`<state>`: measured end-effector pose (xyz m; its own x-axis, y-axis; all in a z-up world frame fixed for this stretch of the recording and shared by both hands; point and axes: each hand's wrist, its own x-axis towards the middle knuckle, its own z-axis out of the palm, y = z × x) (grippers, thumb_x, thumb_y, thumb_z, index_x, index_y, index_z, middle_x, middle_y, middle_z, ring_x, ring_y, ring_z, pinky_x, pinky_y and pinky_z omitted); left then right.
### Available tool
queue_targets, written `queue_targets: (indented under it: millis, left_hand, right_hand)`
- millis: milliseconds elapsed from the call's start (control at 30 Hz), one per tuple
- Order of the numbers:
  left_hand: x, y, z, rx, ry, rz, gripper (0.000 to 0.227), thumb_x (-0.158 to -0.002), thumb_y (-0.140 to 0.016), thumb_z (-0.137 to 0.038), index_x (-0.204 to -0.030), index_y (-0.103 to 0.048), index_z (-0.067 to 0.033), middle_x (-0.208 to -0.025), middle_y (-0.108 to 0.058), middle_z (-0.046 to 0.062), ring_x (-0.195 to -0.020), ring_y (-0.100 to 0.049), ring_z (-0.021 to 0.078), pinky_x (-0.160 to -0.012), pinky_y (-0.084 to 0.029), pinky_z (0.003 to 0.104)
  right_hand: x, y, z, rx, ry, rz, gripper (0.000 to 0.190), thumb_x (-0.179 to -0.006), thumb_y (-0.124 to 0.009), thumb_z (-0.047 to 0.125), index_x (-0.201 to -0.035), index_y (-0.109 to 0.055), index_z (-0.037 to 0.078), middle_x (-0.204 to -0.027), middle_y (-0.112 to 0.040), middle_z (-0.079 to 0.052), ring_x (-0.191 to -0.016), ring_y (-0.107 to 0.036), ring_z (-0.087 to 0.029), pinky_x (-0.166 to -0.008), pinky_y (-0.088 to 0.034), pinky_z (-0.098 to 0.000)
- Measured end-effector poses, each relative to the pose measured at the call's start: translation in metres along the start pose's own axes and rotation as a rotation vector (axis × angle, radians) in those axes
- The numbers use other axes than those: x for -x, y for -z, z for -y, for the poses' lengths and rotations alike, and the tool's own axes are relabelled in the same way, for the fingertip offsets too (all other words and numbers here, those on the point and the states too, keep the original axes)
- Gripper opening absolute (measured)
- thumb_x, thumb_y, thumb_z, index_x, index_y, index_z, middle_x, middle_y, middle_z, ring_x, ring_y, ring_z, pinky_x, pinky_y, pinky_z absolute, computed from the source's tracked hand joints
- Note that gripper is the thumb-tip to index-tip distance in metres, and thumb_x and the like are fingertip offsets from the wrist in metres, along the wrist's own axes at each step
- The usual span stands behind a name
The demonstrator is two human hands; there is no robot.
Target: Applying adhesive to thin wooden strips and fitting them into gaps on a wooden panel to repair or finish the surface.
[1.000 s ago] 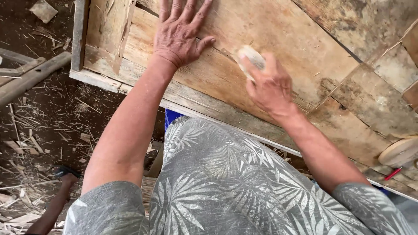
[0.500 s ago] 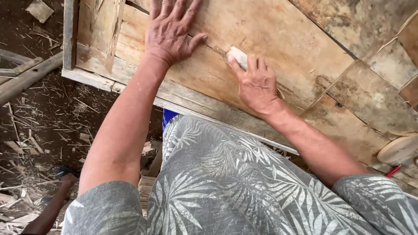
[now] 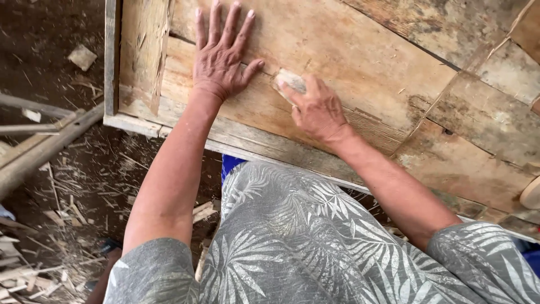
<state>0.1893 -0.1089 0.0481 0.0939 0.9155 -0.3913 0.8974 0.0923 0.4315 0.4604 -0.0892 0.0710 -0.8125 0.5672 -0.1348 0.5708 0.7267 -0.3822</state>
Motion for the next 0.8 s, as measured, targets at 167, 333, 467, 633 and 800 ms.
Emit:
queue_targets:
  millis: [167,333,467,633,800]
  left_hand:
    - [-0.002,0.002,-0.005,-0.13,0.126,0.175,0.108,-0.081,0.008,-0.085,-0.17,0.005,-0.026,-0.174,0.013,0.002,-0.163,0.011,0.0335,-0.128,0.012,0.057]
    - [0.0,-0.01,-0.004,-0.163,0.095,0.062,0.103,-0.09,-0.007,-0.085,-0.172,-0.005,-0.0221,-0.174,0.005,0.007,-0.159,0.008,0.0376,-0.127,0.009,0.062]
    - [0.001,-0.003,-0.018,-0.196,0.133,0.083,0.114,-0.087,-0.016,-0.095,-0.172,-0.003,-0.0191,-0.174,0.008,0.011,-0.159,0.01,0.0362,-0.123,0.01,0.071]
    - [-0.004,0.004,-0.04,-0.285,0.104,0.181,0.113,-0.092,-0.026,-0.096,-0.171,0.004,-0.0212,-0.172,0.014,0.009,-0.16,0.012,0.0342,-0.125,0.01,0.069]
    - [-0.012,0.008,-0.057,-0.274,-0.005,0.167,0.107,-0.096,-0.048,-0.085,-0.17,-0.004,-0.0209,-0.174,0.004,0.013,-0.16,0.005,0.0378,-0.122,0.006,0.072]
  right_hand:
    - [0.03,0.008,-0.008,0.199,-0.037,0.017,0.064,-0.081,-0.069,0.014,-0.143,-0.065,0.028,-0.106,-0.053,-0.014,-0.081,-0.057,-0.027,-0.06,-0.055,-0.035]
    - [0.089,-0.016,-0.049,-0.125,-0.188,-0.037,0.052,-0.094,-0.068,0.019,-0.145,-0.064,0.016,-0.115,-0.052,-0.019,-0.077,-0.052,-0.024,-0.051,-0.055,-0.0295]
    - [0.116,-0.028,-0.067,-0.344,-0.459,-0.131,0.068,-0.089,-0.078,0.022,-0.153,-0.055,0.019,-0.119,-0.049,-0.018,-0.086,-0.057,-0.027,-0.059,-0.059,-0.0339]
    - [0.107,-0.013,-0.053,-0.349,-0.502,-0.254,0.066,-0.087,-0.078,0.019,-0.151,-0.06,0.013,-0.114,-0.047,-0.014,-0.091,-0.057,-0.026,-0.067,-0.061,-0.0361]
    - [0.109,-0.007,-0.046,-0.36,-0.544,-0.256,0.068,-0.088,-0.078,0.017,-0.153,-0.057,0.016,-0.117,-0.046,-0.014,-0.094,-0.059,-0.026,-0.07,-0.065,-0.0368]
